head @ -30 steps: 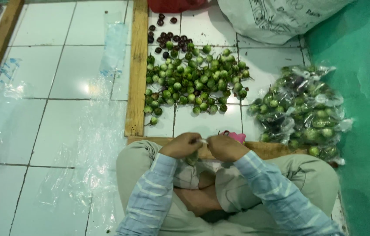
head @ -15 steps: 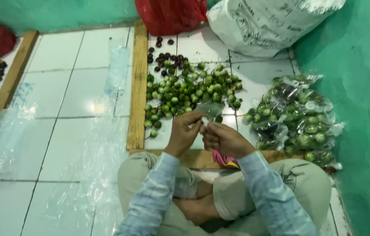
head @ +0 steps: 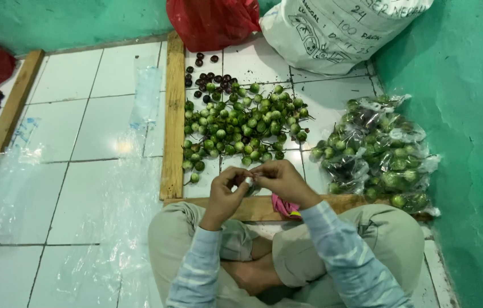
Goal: Sorting and cleaning small green vegetables using a cloth.
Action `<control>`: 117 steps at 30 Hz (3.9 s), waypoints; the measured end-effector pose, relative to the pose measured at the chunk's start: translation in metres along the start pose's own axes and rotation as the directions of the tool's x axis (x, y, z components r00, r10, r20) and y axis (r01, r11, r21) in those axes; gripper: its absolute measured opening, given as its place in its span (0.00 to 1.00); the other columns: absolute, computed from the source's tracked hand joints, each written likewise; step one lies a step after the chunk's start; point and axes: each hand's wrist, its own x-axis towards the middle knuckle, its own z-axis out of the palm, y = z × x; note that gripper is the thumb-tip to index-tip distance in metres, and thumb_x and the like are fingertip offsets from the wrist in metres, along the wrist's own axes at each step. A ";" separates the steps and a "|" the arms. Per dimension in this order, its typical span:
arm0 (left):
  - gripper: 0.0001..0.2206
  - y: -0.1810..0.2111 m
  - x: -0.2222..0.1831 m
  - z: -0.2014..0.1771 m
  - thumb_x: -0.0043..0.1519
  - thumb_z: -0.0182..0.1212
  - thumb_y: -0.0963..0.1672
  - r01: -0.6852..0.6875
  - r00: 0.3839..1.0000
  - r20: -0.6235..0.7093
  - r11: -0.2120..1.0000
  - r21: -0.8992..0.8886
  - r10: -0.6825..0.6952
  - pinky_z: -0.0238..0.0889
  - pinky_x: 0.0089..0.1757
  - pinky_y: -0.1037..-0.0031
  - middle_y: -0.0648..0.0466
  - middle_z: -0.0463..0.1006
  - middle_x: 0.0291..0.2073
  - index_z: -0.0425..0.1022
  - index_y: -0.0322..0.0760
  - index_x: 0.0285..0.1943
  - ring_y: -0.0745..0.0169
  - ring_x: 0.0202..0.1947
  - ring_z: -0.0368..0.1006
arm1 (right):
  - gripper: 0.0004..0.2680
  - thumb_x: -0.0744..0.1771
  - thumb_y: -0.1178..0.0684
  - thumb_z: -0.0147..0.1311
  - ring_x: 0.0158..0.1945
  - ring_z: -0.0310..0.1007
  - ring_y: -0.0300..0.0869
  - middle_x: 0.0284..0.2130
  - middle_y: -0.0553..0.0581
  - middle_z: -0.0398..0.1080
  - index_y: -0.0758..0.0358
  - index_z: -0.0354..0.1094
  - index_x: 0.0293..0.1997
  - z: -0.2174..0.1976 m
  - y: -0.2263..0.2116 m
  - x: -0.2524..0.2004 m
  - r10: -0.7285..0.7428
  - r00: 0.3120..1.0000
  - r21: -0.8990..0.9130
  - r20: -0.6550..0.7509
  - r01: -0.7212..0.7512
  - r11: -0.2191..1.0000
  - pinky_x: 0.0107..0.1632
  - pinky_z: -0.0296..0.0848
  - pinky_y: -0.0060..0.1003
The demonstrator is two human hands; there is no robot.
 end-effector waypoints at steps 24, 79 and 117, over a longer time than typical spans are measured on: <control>0.04 -0.105 0.019 0.034 0.60 0.68 0.39 0.289 0.917 -0.198 0.918 -0.272 -0.347 0.71 0.37 0.70 0.49 0.76 0.24 0.81 0.27 0.37 0.63 0.29 0.71 | 0.03 0.65 0.66 0.51 0.31 0.73 0.52 0.25 0.64 0.70 0.70 0.70 0.38 0.035 0.035 -0.015 -0.383 0.896 -0.823 -0.224 0.036 0.567 0.36 0.73 0.41; 0.17 -0.054 -0.005 -0.025 0.61 0.69 0.47 0.448 0.850 0.151 0.843 0.297 -0.504 0.69 0.42 0.65 0.43 0.82 0.36 0.82 0.33 0.54 0.56 0.40 0.76 | 0.16 0.63 0.48 0.61 0.45 0.78 0.66 0.39 0.72 0.73 0.73 0.72 0.49 -0.062 0.067 -0.023 0.278 0.914 -0.898 -0.297 -0.366 0.245 0.42 0.80 0.58; 0.23 -0.173 0.071 0.072 0.63 0.61 0.41 -0.281 0.948 0.319 0.452 0.846 -0.008 0.63 0.51 0.58 0.39 0.67 0.58 0.66 0.36 0.69 0.40 0.57 0.68 | 0.19 0.66 0.56 0.51 0.53 0.74 0.69 0.52 0.70 0.64 0.70 0.62 0.64 0.000 0.143 0.006 0.732 0.651 -0.915 -0.200 -0.391 0.099 0.49 0.74 0.67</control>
